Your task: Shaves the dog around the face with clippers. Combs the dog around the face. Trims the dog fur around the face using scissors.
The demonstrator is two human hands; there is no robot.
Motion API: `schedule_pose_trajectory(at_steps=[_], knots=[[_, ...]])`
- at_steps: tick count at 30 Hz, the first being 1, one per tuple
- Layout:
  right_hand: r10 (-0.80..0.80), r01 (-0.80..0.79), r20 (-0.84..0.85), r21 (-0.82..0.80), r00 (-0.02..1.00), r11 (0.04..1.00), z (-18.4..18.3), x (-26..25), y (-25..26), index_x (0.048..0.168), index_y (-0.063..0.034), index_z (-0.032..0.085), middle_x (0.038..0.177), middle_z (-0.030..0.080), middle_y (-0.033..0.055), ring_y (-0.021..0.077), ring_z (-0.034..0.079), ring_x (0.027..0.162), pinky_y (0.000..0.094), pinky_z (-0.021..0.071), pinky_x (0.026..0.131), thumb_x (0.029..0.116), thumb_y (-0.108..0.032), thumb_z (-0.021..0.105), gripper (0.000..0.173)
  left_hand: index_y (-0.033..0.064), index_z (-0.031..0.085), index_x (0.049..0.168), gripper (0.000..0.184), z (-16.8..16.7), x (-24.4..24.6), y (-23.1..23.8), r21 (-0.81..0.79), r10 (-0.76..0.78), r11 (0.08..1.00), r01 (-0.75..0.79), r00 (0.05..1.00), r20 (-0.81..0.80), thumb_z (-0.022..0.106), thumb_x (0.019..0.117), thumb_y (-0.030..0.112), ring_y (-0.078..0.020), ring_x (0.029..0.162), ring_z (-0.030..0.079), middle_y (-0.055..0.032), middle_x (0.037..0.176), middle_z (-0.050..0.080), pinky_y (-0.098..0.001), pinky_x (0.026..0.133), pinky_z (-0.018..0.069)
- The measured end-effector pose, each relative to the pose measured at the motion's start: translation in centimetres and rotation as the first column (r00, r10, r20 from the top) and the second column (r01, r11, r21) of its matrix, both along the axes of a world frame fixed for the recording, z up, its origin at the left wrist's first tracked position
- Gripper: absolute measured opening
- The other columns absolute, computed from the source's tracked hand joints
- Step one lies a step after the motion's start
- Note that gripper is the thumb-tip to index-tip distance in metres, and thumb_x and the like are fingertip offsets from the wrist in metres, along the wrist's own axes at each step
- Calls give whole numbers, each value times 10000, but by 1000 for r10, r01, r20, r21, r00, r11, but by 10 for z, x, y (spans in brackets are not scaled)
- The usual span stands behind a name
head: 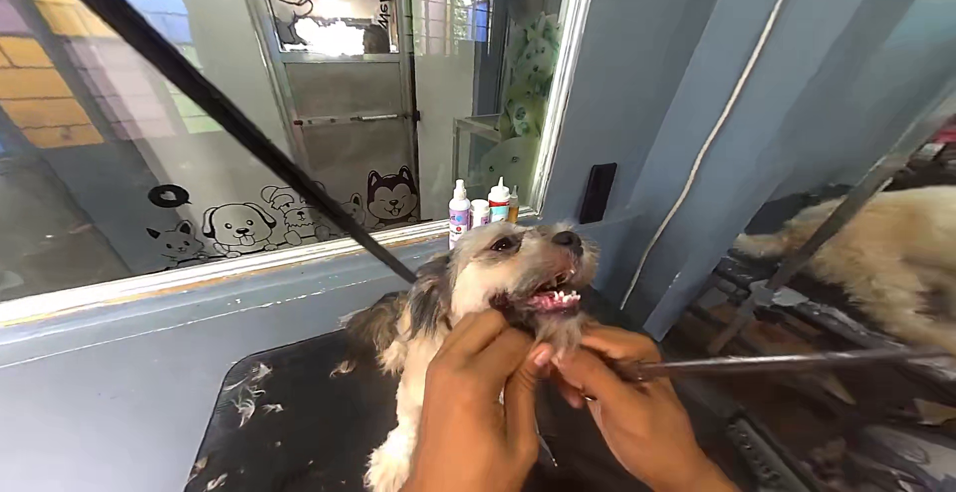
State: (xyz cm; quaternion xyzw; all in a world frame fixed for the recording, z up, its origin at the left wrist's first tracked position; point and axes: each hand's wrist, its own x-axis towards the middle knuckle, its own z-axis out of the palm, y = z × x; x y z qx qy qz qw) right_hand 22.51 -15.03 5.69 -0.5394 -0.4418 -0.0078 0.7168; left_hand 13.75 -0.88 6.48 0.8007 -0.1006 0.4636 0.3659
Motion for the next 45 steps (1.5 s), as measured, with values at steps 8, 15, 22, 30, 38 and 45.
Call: schedule_pose_trajectory(at_steps=[8, 15, 22, 30, 38, 45], knots=[[119, -120, 26, 43, 993, 992, -11, 15, -6, 884, -204, 734, 752, 642, -150, -99, 567, 671, 97, 486, 619, 1028, -244, 576, 218, 221, 475, 1379, 776, 40, 7, 38, 249, -71, 967, 62, 997, 29, 835, 781, 559, -150, 1297, 508, -4, 1373, 531, -396, 1066, 470], [142, -78, -224, 274, 964, 959, -34, 41, 2, 821, -201, 756, 694, 651, -95, -39, 573, 620, 145, 490, 598, 1011, -325, 597, 277, 178, 279, 1608, 1205, 96, 63, 52, 767, 132, 619, 168, 940, -313, 830, 638, 633, -175, 1454, 426, -11, 1556, 467, -556, 1192, 350], [126, 40, -492, 314, 861, 949, -33, 77, 2, 708, -203, 683, 602, 580, -85, -25, 511, 539, 144, 435, 529, 964, -194, 540, 293, 204, 313, 1605, 1171, 145, 130, 12, 649, 208, 598, 470, 691, -692, 839, 658, 647, -191, 1240, 595, -35, 1391, 597, -499, 1002, 528], [379, 47, -686, 515, 622, 856, -35, 89, 2, 735, -134, 637, 621, 592, -68, -17, 502, 521, 141, 417, 505, 996, -78, 446, 328, 167, 642, 1197, 538, 165, 226, -14, -40, -2, 919, 391, -97, -995, 289, 1077, 555, -57, 906, 698, 26, 994, 721, -283, 802, 604], [447, 299, -869, 493, 212, 817, -26, 77, -8, 888, -59, 538, 611, 536, -22, 53, 524, 502, 193, 497, 520, 1080, -63, 398, 238, 239, 666, 1099, 432, 141, 261, -9, -302, -125, 873, 382, -423, -897, 794, 786, 507, -1, 872, 712, 114, 968, 751, -218, 788, 601], [453, 581, -889, 402, 63, 708, -24, 48, -1, 827, -41, 595, 595, 535, -4, 67, 509, 451, 197, 498, 471, 1068, -71, 443, 287, 199, 649, 1134, 394, 131, 261, -20, -219, -28, 912, 346, -480, -877, 751, 759, 266, -12, 855, 713, 84, 957, 752, -226, 766, 608]])
